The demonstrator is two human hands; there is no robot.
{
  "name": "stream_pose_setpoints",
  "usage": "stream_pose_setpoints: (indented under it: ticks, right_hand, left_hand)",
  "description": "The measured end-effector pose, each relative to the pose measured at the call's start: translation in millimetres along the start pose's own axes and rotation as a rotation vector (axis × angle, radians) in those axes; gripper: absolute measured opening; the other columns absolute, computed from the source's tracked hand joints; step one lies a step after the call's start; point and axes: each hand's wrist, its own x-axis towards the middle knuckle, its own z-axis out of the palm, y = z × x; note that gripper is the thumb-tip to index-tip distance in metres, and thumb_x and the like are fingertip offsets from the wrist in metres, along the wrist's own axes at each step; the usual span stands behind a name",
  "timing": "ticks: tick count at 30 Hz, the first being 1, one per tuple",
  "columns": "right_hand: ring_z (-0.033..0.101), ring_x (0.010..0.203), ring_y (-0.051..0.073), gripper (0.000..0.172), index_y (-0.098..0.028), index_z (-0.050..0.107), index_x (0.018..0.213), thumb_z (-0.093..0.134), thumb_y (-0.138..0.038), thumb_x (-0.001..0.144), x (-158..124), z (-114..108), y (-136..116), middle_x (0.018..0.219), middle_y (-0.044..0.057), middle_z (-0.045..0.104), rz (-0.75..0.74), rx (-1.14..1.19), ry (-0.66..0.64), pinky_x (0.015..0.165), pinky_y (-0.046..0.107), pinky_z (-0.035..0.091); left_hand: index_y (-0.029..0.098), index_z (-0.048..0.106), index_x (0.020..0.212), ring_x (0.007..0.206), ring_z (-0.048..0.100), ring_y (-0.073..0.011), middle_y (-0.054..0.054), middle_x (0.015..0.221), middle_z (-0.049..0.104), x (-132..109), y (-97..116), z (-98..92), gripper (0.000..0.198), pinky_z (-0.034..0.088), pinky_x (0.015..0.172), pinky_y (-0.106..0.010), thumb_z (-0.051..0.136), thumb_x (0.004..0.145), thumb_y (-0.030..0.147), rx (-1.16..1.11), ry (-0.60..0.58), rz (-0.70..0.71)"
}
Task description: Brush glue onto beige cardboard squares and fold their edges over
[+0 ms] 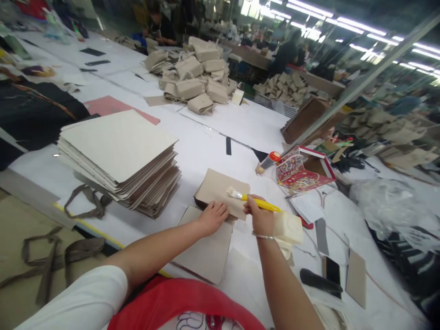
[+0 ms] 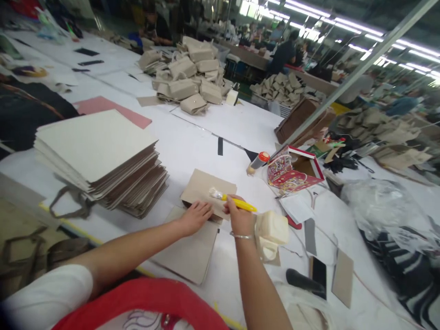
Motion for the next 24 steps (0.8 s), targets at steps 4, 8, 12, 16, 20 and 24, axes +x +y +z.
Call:
stream_pose_setpoints:
  ticks: [4,8,12,16,20,24]
  right_hand:
    - [0.054,0.047,0.012,0.033,-0.015,0.062,0.083,0.063,-0.045,0.069,17.3,64.6,-2.3,0.057,-0.001,0.06,0.018,-0.034,-0.234,0.047,0.022,0.046]
    - [0.051,0.043,0.011,0.03,-0.016,0.062,0.08,0.061,-0.044,0.069,36.9,86.9,8.2,0.054,-0.002,0.058,0.053,-0.103,-0.307,0.042,0.021,0.041]
    - [0.054,0.045,0.011,0.03,-0.016,0.063,0.081,0.056,-0.044,0.072,74.8,93.2,18.0,0.055,0.0,0.06,-0.029,-0.177,-0.203,0.045,0.02,0.044]
    - [0.057,0.046,0.012,0.035,-0.015,0.064,0.085,0.054,-0.046,0.073,105.7,89.5,27.0,0.06,0.002,0.064,-0.036,-0.174,-0.076,0.046,0.021,0.045]
    - [0.057,0.046,0.012,0.038,-0.013,0.065,0.086,0.054,-0.046,0.073,111.8,53.2,39.7,0.058,0.003,0.064,-0.02,-0.246,0.008,0.045,0.021,0.045]
    - [0.057,0.045,0.012,0.034,-0.012,0.065,0.08,0.054,-0.044,0.073,105.1,-3.1,45.3,0.054,0.002,0.063,0.004,-0.343,0.157,0.045,0.021,0.045]
  left_hand:
    - [0.014,0.049,0.123,0.12,0.04,-0.0264,-0.014,0.128,0.05,1.4,-2.1,1.0,0.036,0.029,0.099,-0.047,0.035,0.09,0.022,-0.044,0.008,-0.006]
    - [0.014,0.046,0.126,0.122,0.038,-0.0278,-0.015,0.13,0.048,2.8,-1.2,4.9,0.038,0.028,0.1,-0.048,0.036,0.09,0.022,-0.058,0.01,-0.024]
    - [0.013,0.047,0.125,0.121,0.04,-0.0282,-0.015,0.132,0.046,1.6,-0.2,7.8,0.038,0.028,0.099,-0.048,0.032,0.09,0.021,-0.05,0.02,-0.025]
    - [0.014,0.047,0.126,0.122,0.039,-0.0275,-0.015,0.135,0.044,1.9,-0.3,6.0,0.039,0.027,0.099,-0.048,0.035,0.089,0.02,-0.063,-0.01,-0.017]
    - [0.015,0.047,0.126,0.121,0.039,-0.0271,-0.014,0.134,0.045,3.9,1.0,0.6,0.039,0.028,0.099,-0.047,0.036,0.089,0.019,-0.071,-0.029,-0.028]
    - [0.017,0.049,0.123,0.12,0.04,-0.0257,-0.012,0.133,0.046,5.3,1.9,-2.5,0.038,0.029,0.097,-0.044,0.038,0.087,0.017,-0.087,-0.031,-0.034]
